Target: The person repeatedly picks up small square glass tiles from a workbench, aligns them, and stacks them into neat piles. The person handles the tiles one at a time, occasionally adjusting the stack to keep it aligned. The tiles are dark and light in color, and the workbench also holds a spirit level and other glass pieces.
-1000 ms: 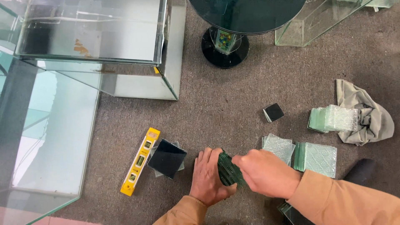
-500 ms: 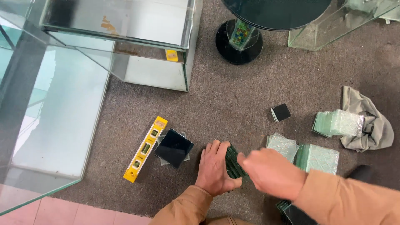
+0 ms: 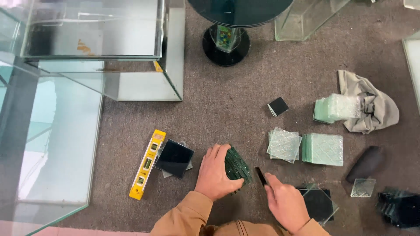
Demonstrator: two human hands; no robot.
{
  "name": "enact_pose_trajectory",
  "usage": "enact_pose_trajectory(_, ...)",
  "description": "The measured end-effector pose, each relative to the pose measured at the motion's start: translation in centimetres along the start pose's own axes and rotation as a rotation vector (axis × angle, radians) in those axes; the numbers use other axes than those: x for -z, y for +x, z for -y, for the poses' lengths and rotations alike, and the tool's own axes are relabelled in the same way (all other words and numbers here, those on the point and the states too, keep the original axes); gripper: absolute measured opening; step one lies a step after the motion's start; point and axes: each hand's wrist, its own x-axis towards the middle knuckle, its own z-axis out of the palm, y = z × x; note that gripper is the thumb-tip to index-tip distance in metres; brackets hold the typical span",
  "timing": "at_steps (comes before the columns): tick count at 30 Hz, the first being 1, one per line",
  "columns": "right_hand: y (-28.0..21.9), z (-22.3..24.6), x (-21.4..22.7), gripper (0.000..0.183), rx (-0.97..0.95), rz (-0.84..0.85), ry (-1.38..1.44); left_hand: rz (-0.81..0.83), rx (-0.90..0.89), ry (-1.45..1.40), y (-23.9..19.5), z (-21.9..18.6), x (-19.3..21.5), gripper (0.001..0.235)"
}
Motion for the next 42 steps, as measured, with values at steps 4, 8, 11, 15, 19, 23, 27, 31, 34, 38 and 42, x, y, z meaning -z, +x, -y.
enact_pose_trajectory(4,-1.7,1.3,-0.3,0.040,0.054,-0.023,-0.193,0.102,-0.056,0.017,-0.6,0.4,0.2,0.103)
enact_pose_trajectory(8,1.1,5.4,3.9,0.048,0.075,-0.101,0.592,0.106,-0.114,-0.053,-1.0,0.8,0.4,0.101)
enact_pose_trajectory(11,5.6,8.4,4.3,0.071,-0.099,0.112,0.784,0.105,-0.123,-0.054,-1.4,1.3,0.3,0.107)
enact_pose_trajectory(15,7.9,11.3,4.3,0.076,-0.221,0.267,1.033,-0.098,-0.192,0.092,-2.3,0.1,-1.4,0.105)
enact_pose_trajectory(19,9.2,10.5,3.2,0.057,-0.202,0.322,1.168,-0.246,-0.053,0.434,-3.2,-1.9,-2.5,0.127)
enact_pose_trajectory(23,9.8,9.1,2.7,0.046,-0.169,0.338,1.225,-0.302,-0.042,0.532,-3.1,-2.3,-4.1,0.141)
enact_pose_trajectory(27,8.6,8.2,1.4,0.041,-0.043,0.132,1.247,-0.359,-0.072,0.484,-2.7,-1.7,-4.0,0.120)
enact_pose_trajectory(31,7.3,6.5,2.7,0.081,0.215,0.321,1.273,-0.381,-0.130,0.462,-2.2,-0.3,-3.2,0.117)
enact_pose_trajectory(34,8.1,4.8,2.3,0.109,0.312,0.398,1.159,-0.172,-0.170,0.403,-1.9,0.2,-1.2,0.130)
enact_pose_trajectory(38,8.2,3.5,1.6,0.122,0.329,0.375,0.975,0.077,-0.190,-0.055,-3.0,-0.9,1.3,0.133)
enact_pose_trajectory(42,6.5,3.9,2.2,0.118,0.322,0.331,0.980,-0.009,-0.121,-0.190,-5.5,-1.9,1.6,0.108)
